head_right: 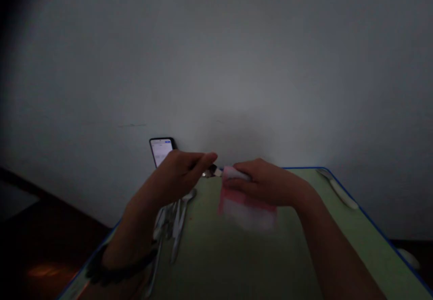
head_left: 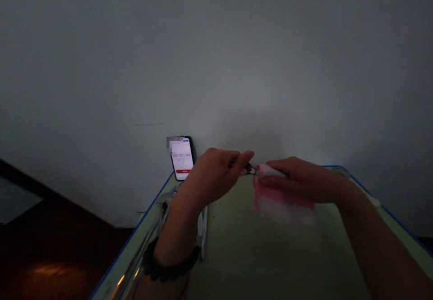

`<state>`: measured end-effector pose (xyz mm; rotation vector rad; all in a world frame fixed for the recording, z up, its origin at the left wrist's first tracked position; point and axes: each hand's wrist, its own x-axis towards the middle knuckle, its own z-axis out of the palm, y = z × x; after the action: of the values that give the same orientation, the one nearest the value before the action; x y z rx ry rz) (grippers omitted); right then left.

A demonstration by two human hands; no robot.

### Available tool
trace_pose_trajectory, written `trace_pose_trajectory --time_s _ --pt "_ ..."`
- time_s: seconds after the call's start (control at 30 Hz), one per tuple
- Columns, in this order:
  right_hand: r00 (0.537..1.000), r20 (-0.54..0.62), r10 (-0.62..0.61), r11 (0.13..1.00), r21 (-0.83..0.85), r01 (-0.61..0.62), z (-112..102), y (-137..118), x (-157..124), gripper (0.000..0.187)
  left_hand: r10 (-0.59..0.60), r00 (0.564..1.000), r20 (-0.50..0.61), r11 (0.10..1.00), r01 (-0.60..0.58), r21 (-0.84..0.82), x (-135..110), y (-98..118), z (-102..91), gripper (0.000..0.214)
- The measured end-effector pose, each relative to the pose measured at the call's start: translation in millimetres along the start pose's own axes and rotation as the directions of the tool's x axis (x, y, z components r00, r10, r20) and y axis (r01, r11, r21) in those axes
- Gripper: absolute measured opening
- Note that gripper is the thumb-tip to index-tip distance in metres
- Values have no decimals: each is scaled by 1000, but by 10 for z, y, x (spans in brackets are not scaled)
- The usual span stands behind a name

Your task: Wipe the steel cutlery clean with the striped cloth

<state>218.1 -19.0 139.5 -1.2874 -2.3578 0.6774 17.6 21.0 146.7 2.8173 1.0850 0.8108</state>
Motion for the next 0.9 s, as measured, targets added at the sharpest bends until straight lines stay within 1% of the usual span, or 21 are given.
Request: trace_pose_trajectory --time_s 0.07,0.17,0.23,0.33,0.43,0.5,0.6,0.77,0.83,0.9 --pt "1000 4 -7 1000 -5 7 27 -19 -22 34 27 1000 2 999 -27 22 7 72 25 48" --pt "999 -30 -21 999 -34 20 38 -38 -52 29 98 995 -14 994 -97 44 33 198 95 44" --pt "998 -47 -32 998 -55 29 40 -38 -53 27 122 992 -20 990 -121 75 49 253 135 44" --pt "998 -39 -54 997 -54 52 54 -21 -28 27 117 993 -15 981 -113 158 61 257 156 47" --pt "997 -55 -62 997 -49 59 49 -16 -20 29 109 994 -15 974 -104 204 62 197 127 48" --pt "997 -61 -46 998 -45 43 12 -32 -50 31 93 995 -29 980 -86 182 57 154 80 49" --pt "1000 -31 -2 1000 -7 2 -87 -72 -139 31 47 998 -52 995 -42 88 41 111 -16 49" --pt "999 1 49 998 39 -49 -209 -107 -245 32 -11 998 -61 1000 9 -26 17 104 -117 47" --pt "998 11 66 996 64 -66 -226 -92 -272 32 -22 997 -68 998 18 -65 11 114 -114 42" --pt "994 22 108 984 138 -110 -236 -49 -316 33 -9 997 -77 990 -1 -139 6 123 -101 29"
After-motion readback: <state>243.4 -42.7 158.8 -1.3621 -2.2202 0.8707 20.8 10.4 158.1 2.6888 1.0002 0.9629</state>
